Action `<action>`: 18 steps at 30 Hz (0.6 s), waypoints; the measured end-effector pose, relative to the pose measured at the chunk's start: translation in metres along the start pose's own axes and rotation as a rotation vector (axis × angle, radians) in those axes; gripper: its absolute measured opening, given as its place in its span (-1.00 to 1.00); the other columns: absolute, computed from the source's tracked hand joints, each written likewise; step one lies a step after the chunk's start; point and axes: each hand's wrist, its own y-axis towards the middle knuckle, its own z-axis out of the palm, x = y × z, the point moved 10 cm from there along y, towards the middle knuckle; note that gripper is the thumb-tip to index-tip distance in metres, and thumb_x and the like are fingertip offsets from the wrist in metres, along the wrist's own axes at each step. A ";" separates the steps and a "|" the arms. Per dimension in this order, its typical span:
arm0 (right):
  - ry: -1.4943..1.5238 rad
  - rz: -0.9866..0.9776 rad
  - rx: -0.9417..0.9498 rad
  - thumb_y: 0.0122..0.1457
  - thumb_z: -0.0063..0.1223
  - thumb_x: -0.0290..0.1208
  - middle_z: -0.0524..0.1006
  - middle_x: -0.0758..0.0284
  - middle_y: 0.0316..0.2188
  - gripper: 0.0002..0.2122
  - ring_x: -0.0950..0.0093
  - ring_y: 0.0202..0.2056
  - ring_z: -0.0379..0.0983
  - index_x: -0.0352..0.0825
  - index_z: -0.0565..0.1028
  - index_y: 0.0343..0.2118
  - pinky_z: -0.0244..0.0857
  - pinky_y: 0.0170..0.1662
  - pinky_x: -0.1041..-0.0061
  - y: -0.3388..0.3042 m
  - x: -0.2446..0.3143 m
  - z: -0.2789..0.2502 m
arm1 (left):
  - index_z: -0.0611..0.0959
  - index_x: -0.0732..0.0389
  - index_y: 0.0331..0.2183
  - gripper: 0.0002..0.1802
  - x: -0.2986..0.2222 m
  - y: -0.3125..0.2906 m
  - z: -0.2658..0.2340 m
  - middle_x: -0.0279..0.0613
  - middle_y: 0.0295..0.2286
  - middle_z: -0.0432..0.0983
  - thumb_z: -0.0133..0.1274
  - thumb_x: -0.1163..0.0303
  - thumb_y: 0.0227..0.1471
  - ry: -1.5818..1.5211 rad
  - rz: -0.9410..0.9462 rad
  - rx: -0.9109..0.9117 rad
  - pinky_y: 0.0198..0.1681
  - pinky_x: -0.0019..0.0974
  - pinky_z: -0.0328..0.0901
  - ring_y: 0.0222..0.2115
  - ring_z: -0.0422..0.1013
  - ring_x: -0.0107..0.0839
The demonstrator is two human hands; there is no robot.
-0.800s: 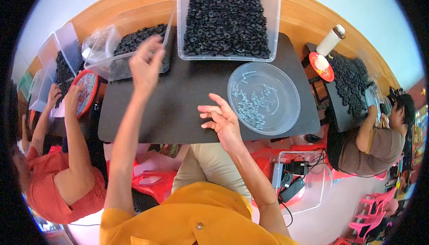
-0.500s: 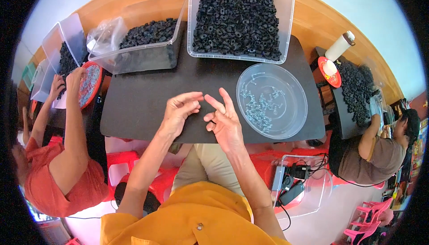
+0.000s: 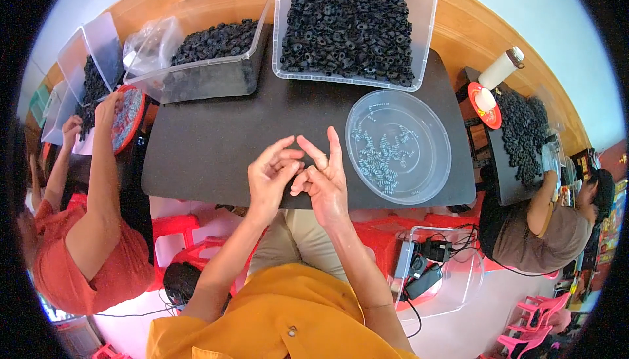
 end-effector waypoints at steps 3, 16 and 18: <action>-0.004 -0.013 -0.003 0.07 -0.32 -0.69 0.19 0.12 0.09 -0.32 0.53 -0.54 0.42 -0.10 -0.27 0.21 0.39 -0.45 0.56 0.000 0.000 0.001 | 0.43 0.10 -0.02 -0.41 -0.030 -0.015 0.006 -0.14 -0.40 0.43 -0.10 0.75 -0.14 0.512 0.345 0.003 -0.37 -0.45 0.30 -0.46 0.36 -0.48; 0.011 0.000 0.013 0.06 -0.35 -0.70 0.18 0.09 0.09 -0.33 0.54 -0.52 0.43 -0.10 -0.26 0.21 0.41 -0.42 0.56 -0.001 -0.003 0.001 | 0.40 0.10 0.00 -0.30 -0.034 -0.032 0.016 -0.14 -0.44 0.35 -0.08 0.82 -0.24 0.676 0.477 0.070 -0.42 -0.35 0.29 -0.49 0.34 -0.31; 0.000 -0.002 0.024 0.07 -0.34 -0.70 0.17 0.09 0.10 -0.33 0.54 -0.52 0.43 -0.11 -0.25 0.21 0.41 -0.42 0.57 0.000 -0.003 0.002 | 0.45 0.15 -0.04 -0.37 -0.033 -0.030 0.015 -0.10 -0.43 0.37 -0.12 0.81 -0.23 0.633 0.441 0.067 -0.37 -0.41 0.27 -0.45 0.36 -0.33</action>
